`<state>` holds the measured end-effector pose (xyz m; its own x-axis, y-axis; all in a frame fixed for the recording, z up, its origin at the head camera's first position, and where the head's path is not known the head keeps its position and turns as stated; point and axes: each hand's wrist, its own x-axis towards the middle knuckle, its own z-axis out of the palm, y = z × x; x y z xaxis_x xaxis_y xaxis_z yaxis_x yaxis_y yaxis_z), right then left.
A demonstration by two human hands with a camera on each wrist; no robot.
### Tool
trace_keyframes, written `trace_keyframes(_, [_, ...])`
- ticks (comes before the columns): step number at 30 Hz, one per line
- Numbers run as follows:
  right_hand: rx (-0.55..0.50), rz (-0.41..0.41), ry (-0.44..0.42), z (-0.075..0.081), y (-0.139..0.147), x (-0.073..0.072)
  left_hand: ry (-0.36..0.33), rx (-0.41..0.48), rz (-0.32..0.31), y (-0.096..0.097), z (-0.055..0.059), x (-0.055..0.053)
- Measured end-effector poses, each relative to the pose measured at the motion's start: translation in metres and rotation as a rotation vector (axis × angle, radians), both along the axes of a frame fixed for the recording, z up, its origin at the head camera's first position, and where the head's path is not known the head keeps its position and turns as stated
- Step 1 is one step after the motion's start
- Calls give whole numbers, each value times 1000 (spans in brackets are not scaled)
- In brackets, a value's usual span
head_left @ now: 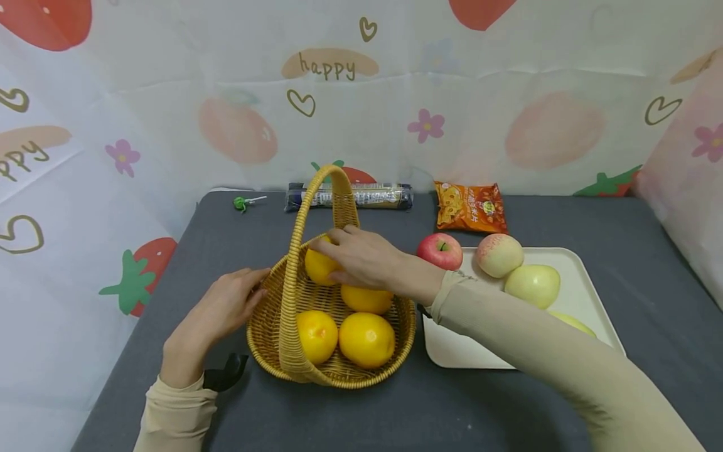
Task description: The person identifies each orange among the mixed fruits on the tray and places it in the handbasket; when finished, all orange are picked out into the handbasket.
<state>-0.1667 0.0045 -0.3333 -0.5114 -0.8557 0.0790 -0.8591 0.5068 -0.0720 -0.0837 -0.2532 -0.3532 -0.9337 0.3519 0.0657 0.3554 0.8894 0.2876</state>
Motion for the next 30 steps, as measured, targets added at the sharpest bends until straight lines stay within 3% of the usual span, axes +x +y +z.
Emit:
trace_keyframes(8, [215, -21, -34, -2, -1, 4, 2, 2, -7, -1, -2, 0])
trace_keyframes(30, [255, -51, -79, -3, 2, 5, 8, 3, -8, -2, -1, -1])
